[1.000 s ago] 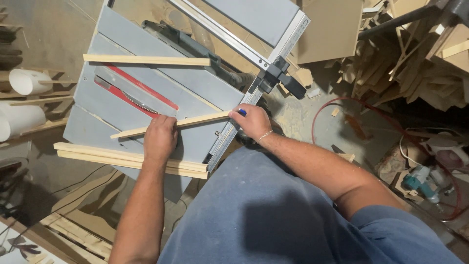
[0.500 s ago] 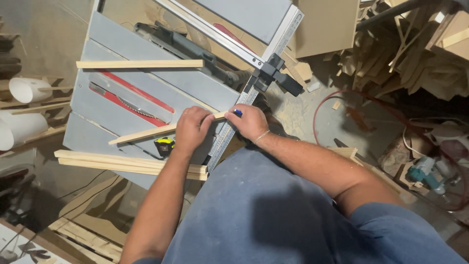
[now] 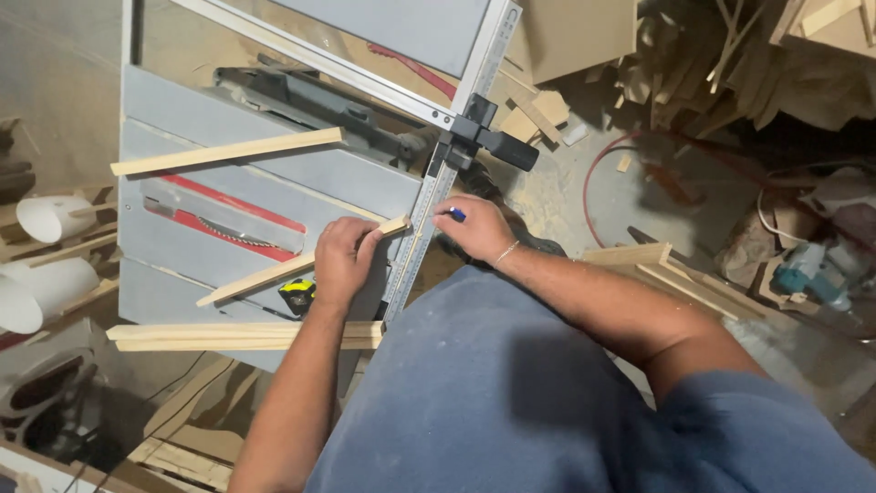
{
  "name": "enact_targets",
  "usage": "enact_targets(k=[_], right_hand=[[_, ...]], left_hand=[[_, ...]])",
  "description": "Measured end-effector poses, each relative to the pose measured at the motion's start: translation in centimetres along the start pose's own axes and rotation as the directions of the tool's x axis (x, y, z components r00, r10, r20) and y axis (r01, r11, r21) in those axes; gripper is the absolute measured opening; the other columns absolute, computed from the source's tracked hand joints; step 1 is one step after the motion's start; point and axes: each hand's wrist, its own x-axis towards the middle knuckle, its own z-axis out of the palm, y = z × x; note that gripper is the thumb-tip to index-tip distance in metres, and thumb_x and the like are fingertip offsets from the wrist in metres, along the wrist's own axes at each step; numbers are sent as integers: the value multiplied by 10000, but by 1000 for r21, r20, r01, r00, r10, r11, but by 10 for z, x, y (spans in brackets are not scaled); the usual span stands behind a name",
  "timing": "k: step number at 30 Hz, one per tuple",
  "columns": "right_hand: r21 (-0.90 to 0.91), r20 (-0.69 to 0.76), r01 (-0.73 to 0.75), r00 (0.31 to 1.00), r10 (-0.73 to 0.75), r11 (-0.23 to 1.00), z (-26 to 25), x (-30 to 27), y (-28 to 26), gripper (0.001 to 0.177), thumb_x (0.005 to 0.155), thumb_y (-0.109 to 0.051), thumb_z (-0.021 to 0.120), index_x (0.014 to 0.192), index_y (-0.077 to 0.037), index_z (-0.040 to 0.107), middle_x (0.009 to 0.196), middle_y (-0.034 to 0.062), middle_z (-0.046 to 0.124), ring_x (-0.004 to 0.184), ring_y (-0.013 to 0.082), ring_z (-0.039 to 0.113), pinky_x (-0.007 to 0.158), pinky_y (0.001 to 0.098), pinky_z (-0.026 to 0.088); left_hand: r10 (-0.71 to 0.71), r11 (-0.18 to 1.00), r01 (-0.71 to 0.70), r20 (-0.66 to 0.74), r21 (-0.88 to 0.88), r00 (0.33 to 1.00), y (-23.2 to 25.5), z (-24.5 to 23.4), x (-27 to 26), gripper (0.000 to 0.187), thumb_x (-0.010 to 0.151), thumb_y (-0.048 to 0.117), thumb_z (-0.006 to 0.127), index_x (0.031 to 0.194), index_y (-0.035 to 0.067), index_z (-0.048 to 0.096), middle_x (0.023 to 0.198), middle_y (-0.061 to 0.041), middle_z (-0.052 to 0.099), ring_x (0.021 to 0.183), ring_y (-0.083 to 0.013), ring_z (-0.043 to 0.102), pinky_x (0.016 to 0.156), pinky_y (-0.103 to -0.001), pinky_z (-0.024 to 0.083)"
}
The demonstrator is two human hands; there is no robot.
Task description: Measuring and marking small wooden strips using a tape measure and a pen in a workshop.
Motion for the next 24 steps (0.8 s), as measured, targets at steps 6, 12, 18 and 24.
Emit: enact_targets(k=[6,12,18,24], right_hand=[[1,106,107,989,-107,994,11,-4,-1,227,875,-333,760,1093,-280,789,1049,1,774,1068,264,715,943,393,566],[3,151,144,978,-142,990,19,-11,-9,287,917,-301,707,1198,-262,754,1083,36,756,1074,306,703,933,438,571],[-4,87,194,977,-193,981,29,-12,1,275,936,-301,701,1204,-285,762,1067,-4,770,1034,272,724,887,403,586],[-92,35,338,941,-336,937,33,-10,7,263,946,-270,700,1200,-275,768,1042,8,778,994,272,731,855,399,603]], left_hand=[[35,999,-34,-18,34,999,4,0,-4,136,958,300,749,1045,196,755,943,-38,693,965,-309,682,894,-447,519],[66,993,-63,-28,98,997,-5,7,-8,191,891,250,800,1064,185,753,967,-37,697,980,-305,675,902,-456,510],[77,988,-72,-35,135,996,-8,11,-10,184,895,227,790,1069,182,748,985,-44,696,994,-301,677,908,-456,506],[76,987,-69,-37,147,996,-8,11,-10,166,897,236,789,1046,178,744,969,-45,697,960,-301,681,890,-448,518]])
